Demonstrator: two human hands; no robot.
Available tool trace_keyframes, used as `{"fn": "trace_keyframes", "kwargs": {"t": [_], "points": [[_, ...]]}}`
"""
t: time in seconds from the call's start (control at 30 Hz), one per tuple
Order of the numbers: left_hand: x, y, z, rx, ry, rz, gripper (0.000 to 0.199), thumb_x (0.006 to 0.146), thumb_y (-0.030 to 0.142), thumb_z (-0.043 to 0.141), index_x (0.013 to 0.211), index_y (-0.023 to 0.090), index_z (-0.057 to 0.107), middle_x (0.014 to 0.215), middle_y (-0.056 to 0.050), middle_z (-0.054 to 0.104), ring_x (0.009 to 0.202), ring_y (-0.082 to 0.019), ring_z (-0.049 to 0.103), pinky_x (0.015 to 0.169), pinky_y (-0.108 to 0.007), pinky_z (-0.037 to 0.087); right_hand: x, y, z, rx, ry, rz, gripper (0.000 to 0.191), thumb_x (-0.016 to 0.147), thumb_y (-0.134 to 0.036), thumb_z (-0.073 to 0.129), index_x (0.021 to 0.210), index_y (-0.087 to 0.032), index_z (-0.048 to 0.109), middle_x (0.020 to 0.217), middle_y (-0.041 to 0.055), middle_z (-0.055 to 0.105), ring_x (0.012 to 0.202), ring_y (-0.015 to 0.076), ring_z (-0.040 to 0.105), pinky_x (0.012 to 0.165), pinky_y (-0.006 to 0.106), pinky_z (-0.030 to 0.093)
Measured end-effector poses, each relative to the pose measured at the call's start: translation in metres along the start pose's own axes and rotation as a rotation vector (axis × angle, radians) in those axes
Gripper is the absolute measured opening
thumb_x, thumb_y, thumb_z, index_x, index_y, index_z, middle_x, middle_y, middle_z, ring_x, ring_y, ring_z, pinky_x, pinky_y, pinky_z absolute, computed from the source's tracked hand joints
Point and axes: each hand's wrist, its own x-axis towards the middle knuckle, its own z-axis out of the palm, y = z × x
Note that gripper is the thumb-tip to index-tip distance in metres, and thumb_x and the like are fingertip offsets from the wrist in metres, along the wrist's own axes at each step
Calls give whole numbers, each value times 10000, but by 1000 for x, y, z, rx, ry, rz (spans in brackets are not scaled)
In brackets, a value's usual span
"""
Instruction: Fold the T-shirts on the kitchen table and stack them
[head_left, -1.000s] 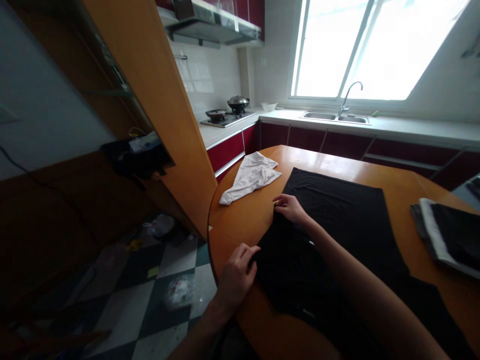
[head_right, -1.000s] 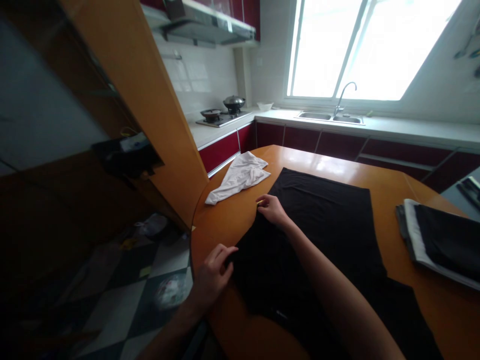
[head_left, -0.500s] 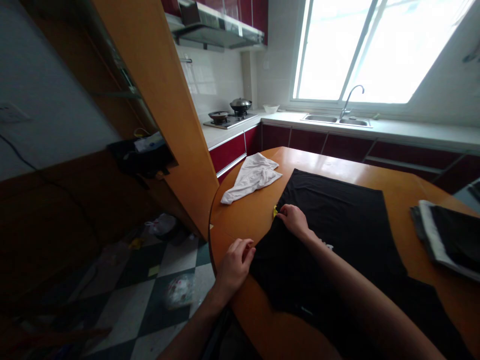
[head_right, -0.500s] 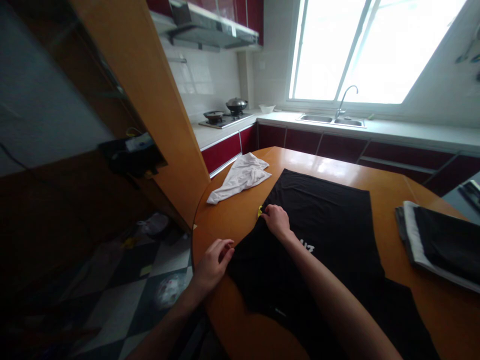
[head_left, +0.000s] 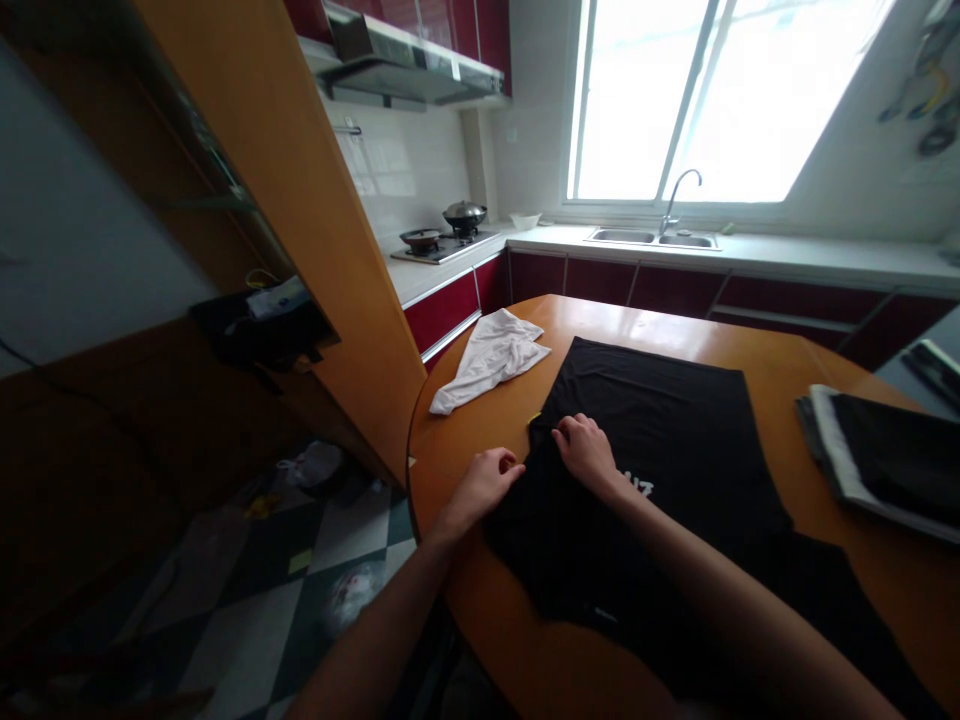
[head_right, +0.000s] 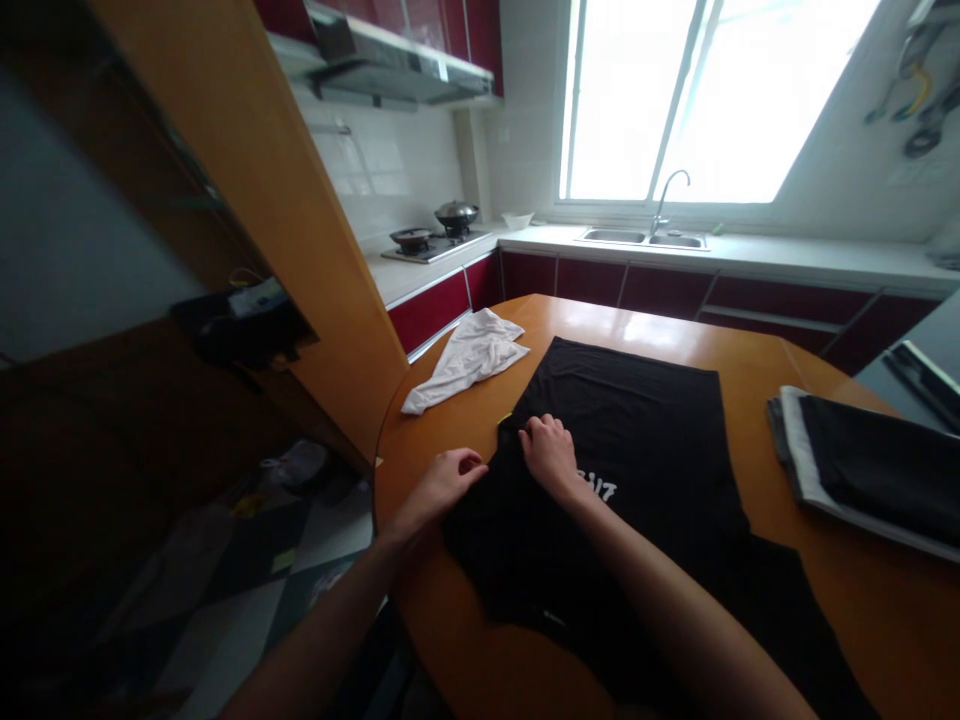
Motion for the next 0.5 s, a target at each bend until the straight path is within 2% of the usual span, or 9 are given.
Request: {"fn": "trace_keyframes", "kwargs": {"t": [0.17,0.33,0.43,0.5], "points": [[-2,5,9,87,-49,6,101,806,250,696,821,159,736,784,-67,745,694,-204,664,626,-281,432,-12,4,11,19,33,-2,279,980,-376,541,1135,-176,658,1098,99,636,1033,231,568,884,303,407],[-2,5,3,163,-66,5,124,850,234,635,822,159,729,790,-55,737,700,-177,653,628,-257,418,-12,5,20,10,67,28,278,972,-385,557,1129,-183,664,1116,105,625,1040,240,558,901,320,405],[13,8,-5,233,-107,20,195,891,285,602,820,160,734,799,-67,740,709,-180,655,633,-260,415,-13,5,20,22,79,18,250,964,-373,569,1103,-191,671,1107,100,624,1034,239,555,891,323,405],[33,11,-10,259,-93,47,224,909,303,583,838,158,738,835,-85,747,739,-191,664,660,-267,426,-14,6,19,32,84,9,239,962,-363,572,1095,-192,674,1102,98,625,1031,239,554,883,324,407]]}}
